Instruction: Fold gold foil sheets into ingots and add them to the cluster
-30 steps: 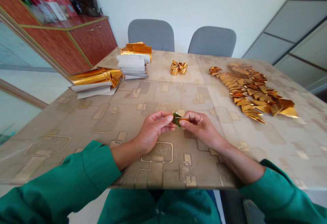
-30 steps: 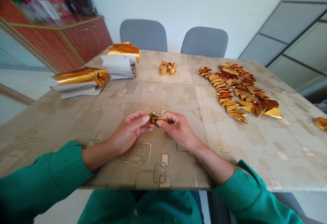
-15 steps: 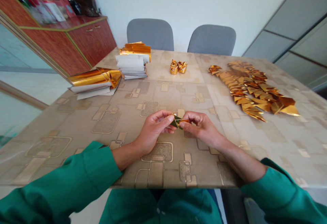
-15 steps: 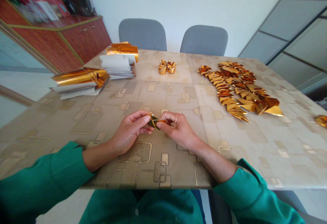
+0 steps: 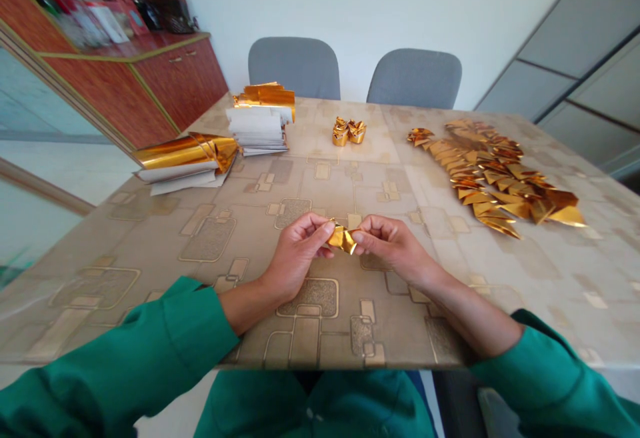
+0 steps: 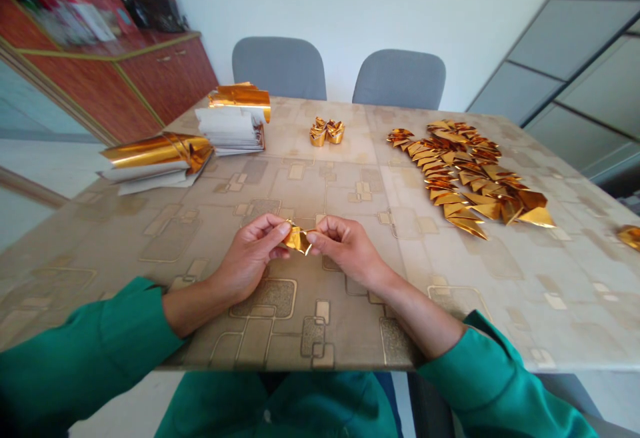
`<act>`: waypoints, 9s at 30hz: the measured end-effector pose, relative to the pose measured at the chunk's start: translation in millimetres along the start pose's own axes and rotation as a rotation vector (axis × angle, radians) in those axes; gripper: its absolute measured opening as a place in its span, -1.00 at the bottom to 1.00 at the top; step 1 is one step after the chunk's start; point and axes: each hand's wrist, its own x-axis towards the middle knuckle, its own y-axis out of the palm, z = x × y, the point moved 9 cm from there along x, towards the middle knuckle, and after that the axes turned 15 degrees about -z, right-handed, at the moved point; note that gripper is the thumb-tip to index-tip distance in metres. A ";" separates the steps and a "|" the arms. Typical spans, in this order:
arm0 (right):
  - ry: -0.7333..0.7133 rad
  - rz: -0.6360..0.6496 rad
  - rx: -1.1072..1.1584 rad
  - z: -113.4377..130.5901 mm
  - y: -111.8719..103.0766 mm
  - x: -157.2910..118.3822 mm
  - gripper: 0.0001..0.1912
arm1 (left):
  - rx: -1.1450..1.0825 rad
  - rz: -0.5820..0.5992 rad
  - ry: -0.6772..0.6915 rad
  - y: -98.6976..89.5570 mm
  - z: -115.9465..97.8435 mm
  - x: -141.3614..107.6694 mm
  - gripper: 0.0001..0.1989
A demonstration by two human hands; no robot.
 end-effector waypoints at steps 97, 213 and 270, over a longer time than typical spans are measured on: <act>0.368 0.116 0.546 -12.7 23.2 -17.8 -0.73 | -0.189 0.377 -0.336 28.8 18.0 -18.9 -0.71; 0.593 0.370 0.685 -22.3 33.1 -23.3 -0.80 | -0.098 0.272 -0.312 20.3 18.5 -24.2 -0.64; 0.540 0.148 0.840 -21.6 25.3 -9.9 -0.74 | -0.214 0.218 -0.295 19.1 5.5 -22.5 -0.56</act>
